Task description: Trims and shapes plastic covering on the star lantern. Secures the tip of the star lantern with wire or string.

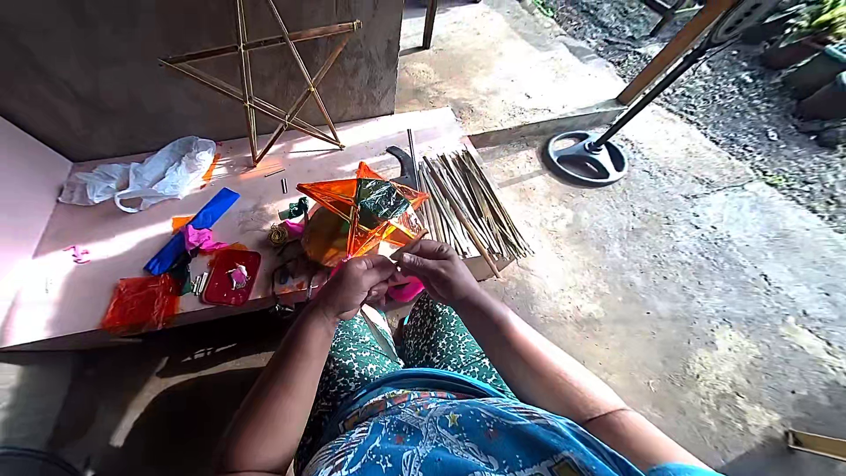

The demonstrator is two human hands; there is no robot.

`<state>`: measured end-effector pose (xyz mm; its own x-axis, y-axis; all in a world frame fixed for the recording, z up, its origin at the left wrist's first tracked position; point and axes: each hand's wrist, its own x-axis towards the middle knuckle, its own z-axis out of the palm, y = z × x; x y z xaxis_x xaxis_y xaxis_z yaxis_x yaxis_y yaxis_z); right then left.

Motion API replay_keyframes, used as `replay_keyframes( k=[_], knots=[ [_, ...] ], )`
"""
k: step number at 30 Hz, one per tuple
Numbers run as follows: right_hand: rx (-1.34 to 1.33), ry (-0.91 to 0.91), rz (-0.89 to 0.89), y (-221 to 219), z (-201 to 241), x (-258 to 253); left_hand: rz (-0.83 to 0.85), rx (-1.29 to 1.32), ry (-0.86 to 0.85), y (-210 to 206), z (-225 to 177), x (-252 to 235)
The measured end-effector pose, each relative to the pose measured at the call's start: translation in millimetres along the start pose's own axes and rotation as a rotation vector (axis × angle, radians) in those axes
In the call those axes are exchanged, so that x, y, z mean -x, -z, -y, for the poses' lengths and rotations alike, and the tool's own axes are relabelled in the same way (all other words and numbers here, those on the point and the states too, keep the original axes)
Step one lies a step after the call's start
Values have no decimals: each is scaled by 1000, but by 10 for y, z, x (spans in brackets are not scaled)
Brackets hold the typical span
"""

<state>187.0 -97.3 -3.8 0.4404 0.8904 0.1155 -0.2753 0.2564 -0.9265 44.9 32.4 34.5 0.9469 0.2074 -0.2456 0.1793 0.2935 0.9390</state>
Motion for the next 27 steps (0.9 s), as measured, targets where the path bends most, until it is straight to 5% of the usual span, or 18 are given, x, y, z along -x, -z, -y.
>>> replay_keyframes(
  k=[6, 17, 20, 23, 27],
  knots=[
    [-86, 37, -306, 94, 130, 86, -58, -143, -36, 99, 13, 231],
    [-122, 145, -562, 312, 25, 236, -97, -480, 107, 473, 246, 662],
    [-97, 253, -642, 551, 133, 210, -339, -697, 265, 632, 210, 782],
    [181, 232, -483, 648, 245, 237, -549, -682, 112, 591, 123, 763],
    [403, 161, -198, 245, 118, 217, -354, -635, -209, 63, 5, 387]
  ],
)
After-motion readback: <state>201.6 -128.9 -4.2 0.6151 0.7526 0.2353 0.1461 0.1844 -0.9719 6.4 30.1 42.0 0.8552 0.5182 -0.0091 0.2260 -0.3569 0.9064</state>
